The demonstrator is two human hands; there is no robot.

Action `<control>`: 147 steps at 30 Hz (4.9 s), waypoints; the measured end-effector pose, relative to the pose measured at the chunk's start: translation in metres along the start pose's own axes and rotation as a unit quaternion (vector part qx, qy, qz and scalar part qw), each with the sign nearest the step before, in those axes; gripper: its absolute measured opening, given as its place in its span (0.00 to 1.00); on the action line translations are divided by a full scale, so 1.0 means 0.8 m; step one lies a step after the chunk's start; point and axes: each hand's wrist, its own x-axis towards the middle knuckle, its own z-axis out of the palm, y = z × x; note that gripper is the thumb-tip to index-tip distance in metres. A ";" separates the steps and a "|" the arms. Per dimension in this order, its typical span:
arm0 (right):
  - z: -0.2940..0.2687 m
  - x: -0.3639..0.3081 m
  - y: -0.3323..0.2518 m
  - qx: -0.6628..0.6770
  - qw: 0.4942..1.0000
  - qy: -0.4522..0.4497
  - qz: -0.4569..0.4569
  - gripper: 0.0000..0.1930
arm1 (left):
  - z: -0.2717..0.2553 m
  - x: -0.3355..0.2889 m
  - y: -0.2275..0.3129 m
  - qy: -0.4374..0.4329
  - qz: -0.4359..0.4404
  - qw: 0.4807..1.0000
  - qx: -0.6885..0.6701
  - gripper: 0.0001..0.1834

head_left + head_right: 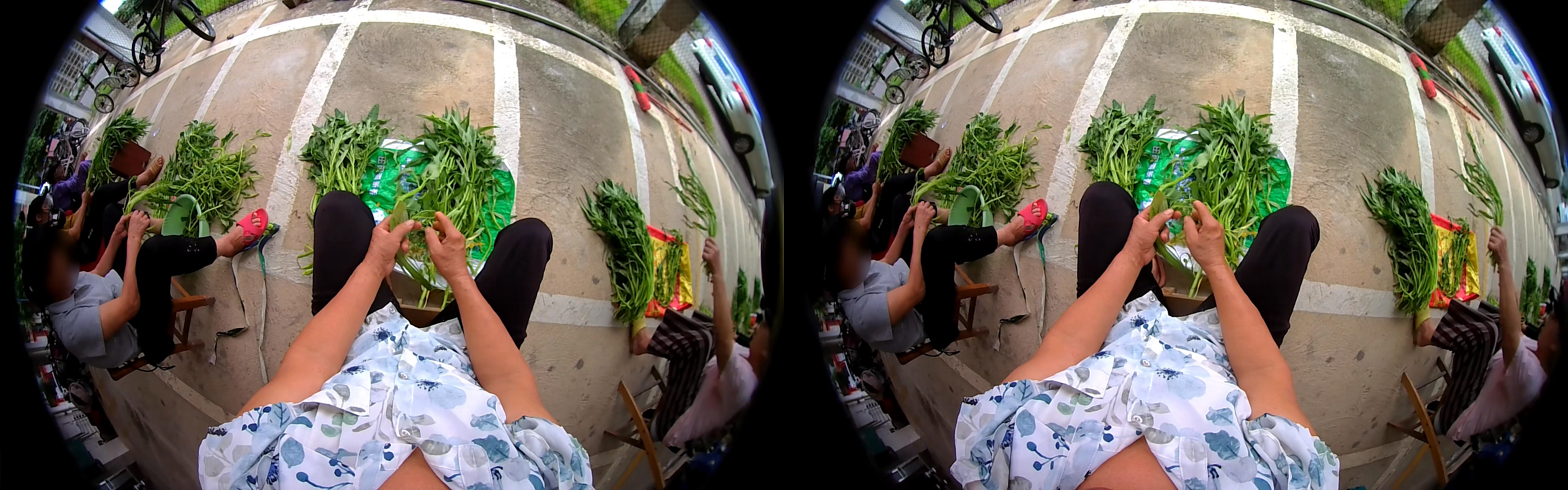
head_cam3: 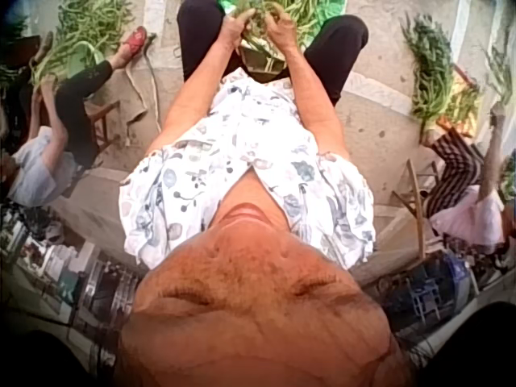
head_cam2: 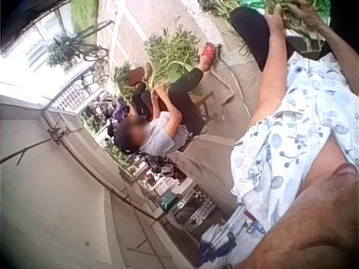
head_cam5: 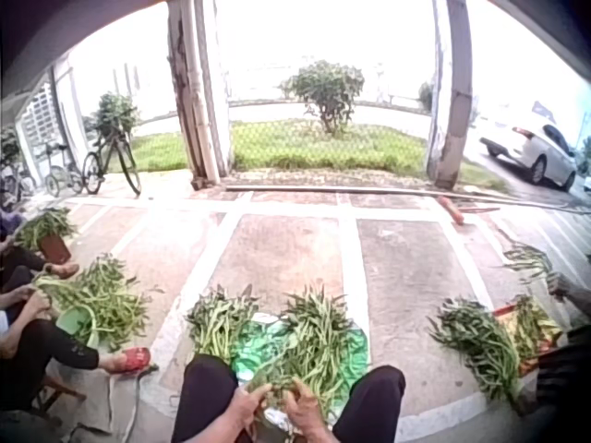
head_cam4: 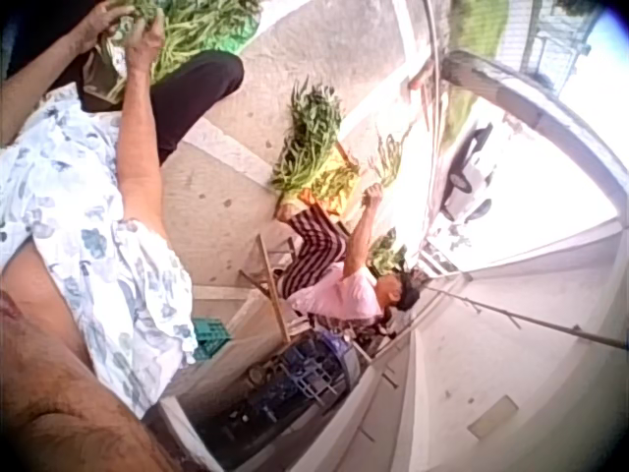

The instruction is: The person cleans leafy green vegetables by hand, picking individual leaves and stems from a pile and sorting them onto a green plastic mat.

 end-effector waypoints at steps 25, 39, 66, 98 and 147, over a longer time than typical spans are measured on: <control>-0.019 0.014 0.000 0.366 0.874 0.025 0.320 0.34 | 0.015 -0.010 0.002 -0.012 0.015 0.992 0.125 0.15; -0.018 0.015 -0.017 0.294 0.908 -0.040 0.296 0.34 | 0.008 -0.005 -0.005 -0.019 0.017 0.990 0.140 0.17; -0.006 0.000 -0.017 0.185 0.938 -0.208 0.207 0.17 | -0.002 0.001 -0.004 0.005 -0.015 1.000 -0.011 0.10; -0.012 -0.007 -0.005 -0.216 0.966 -0.124 -0.066 0.09 | -0.001 0.000 -0.012 0.019 -0.028 0.990 0.134 0.14; -0.009 -0.005 -0.020 -0.221 0.960 -0.107 -0.133 0.15 | -0.001 0.001 -0.009 0.004 -0.026 0.993 0.116 0.12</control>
